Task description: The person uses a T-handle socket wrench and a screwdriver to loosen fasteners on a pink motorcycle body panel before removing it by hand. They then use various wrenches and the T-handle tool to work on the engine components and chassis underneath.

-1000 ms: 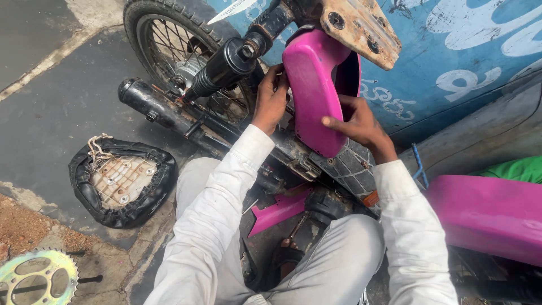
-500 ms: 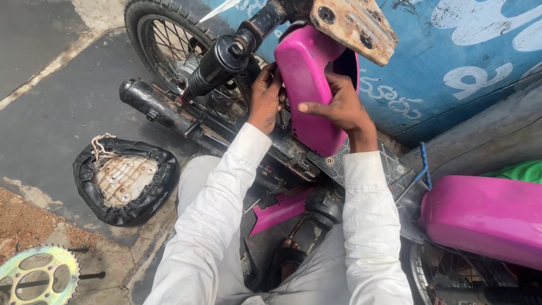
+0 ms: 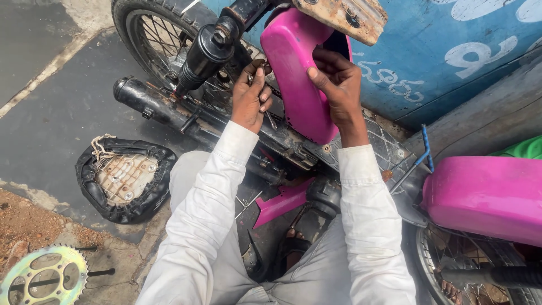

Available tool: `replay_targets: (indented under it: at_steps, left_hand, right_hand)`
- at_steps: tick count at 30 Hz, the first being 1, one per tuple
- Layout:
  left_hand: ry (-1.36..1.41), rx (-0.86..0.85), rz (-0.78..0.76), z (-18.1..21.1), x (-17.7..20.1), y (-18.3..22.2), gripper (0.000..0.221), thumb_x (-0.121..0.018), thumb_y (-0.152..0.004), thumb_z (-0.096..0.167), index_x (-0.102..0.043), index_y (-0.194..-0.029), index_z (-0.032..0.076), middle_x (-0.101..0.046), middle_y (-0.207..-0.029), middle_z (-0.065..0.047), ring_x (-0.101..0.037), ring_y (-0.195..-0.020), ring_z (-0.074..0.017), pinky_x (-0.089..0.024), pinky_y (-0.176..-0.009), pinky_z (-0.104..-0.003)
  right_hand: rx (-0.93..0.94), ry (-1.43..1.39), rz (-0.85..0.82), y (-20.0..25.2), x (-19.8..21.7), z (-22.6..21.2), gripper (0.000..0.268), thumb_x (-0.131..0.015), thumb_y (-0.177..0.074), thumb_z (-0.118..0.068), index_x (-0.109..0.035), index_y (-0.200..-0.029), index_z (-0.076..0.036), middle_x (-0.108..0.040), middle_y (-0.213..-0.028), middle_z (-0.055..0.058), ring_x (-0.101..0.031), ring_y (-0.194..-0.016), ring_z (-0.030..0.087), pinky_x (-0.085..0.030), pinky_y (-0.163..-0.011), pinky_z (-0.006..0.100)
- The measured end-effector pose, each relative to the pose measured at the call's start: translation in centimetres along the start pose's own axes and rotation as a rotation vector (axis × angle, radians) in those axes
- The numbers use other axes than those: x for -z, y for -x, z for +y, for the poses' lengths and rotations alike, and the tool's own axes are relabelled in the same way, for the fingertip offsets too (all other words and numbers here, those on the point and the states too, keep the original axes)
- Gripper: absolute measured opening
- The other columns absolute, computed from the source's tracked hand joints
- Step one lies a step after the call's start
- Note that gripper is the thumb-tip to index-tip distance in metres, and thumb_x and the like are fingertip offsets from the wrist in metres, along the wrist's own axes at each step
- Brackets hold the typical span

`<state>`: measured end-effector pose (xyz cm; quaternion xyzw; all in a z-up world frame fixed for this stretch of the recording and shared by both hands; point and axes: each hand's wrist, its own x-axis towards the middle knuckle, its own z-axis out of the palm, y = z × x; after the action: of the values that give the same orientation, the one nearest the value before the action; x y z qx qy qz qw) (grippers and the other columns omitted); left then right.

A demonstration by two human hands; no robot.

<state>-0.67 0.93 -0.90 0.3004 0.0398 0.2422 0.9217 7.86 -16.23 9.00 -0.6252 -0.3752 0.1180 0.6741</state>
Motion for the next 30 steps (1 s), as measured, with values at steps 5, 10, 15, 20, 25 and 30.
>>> replay_targets:
  at_steps: [5, 10, 15, 20, 25, 30]
  left_hand:
    - [-0.016, 0.013, 0.013, 0.2, 0.8, 0.7, 0.028, -0.066, -0.102, 0.022, -0.058, -0.124, 0.007, -0.063, -0.112, -0.006, -0.045, -0.058, -0.0047, -0.035, -0.043, -0.019]
    - [-0.023, 0.004, 0.062, 0.6, 1.8, 1.3, 0.025, -0.064, -0.103, 0.022, -0.058, -0.121, 0.006, -0.066, -0.111, -0.007, -0.047, -0.056, -0.0047, -0.034, -0.041, -0.018]
    - [-0.257, -0.012, -0.018, 1.9, 1.0, 2.6, 0.025, -0.066, -0.102, 0.02, -0.062, -0.122, 0.006, -0.069, -0.104, -0.003, -0.046, -0.057, -0.0005, -0.031, -0.042, -0.015]
    - [-0.365, 0.093, -0.324, 2.1, 0.3, 4.3, 0.024, -0.068, -0.104, 0.019, -0.065, -0.121, 0.003, -0.071, -0.103, -0.004, -0.046, -0.058, 0.0, -0.034, -0.047, -0.015]
    - [-0.173, 0.261, -0.569, -2.3, 0.0, 6.7, 0.023, -0.071, -0.102, 0.013, -0.065, -0.122, 0.002, -0.07, -0.109, -0.003, -0.07, -0.096, -0.0078, -0.06, -0.086, -0.024]
    - [-0.517, 0.292, -0.511, -7.9, -0.4, 9.5, 0.024, -0.078, -0.093, 0.011, -0.073, -0.113, 0.0, -0.07, -0.095, -0.004, -0.063, -0.085, -0.0081, -0.055, -0.077, -0.024]
  right_hand:
    - [-0.003, 0.033, 0.105, 1.6, 0.8, 0.4, 0.045, -0.082, -0.093, -0.028, -0.07, -0.122, 0.005, -0.074, -0.109, 0.01, -0.069, -0.1, 0.013, -0.057, -0.096, 0.029]
    - [-0.073, 0.137, 0.08, 2.9, 1.5, 0.4, 0.033, -0.072, -0.105, -0.028, -0.076, -0.114, 0.004, -0.075, -0.098, 0.006, -0.065, -0.089, 0.009, -0.053, -0.084, 0.024]
    - [-0.08, 0.101, 0.229, 3.2, 1.5, -1.4, 0.026, -0.075, -0.098, -0.024, -0.074, -0.106, 0.0, -0.078, -0.092, 0.007, -0.072, -0.079, 0.011, -0.058, -0.072, 0.024]
    - [0.286, 0.692, 0.148, 6.1, -1.9, -5.7, 0.025, -0.087, -0.095, -0.018, -0.075, -0.11, -0.002, -0.075, -0.098, 0.01, -0.072, -0.086, 0.017, -0.058, -0.076, 0.026]
    - [0.477, 1.072, -0.11, 11.2, -3.8, -6.6, 0.039, -0.087, -0.08, -0.014, -0.073, -0.115, -0.004, -0.072, -0.11, 0.014, -0.073, -0.099, 0.03, -0.059, -0.085, 0.036]
    - [0.208, 0.977, -0.038, 15.5, 0.5, -5.5, 0.025, -0.081, -0.085, -0.002, -0.077, -0.11, -0.007, -0.075, -0.1, 0.009, -0.076, -0.09, 0.025, -0.06, -0.079, 0.034]
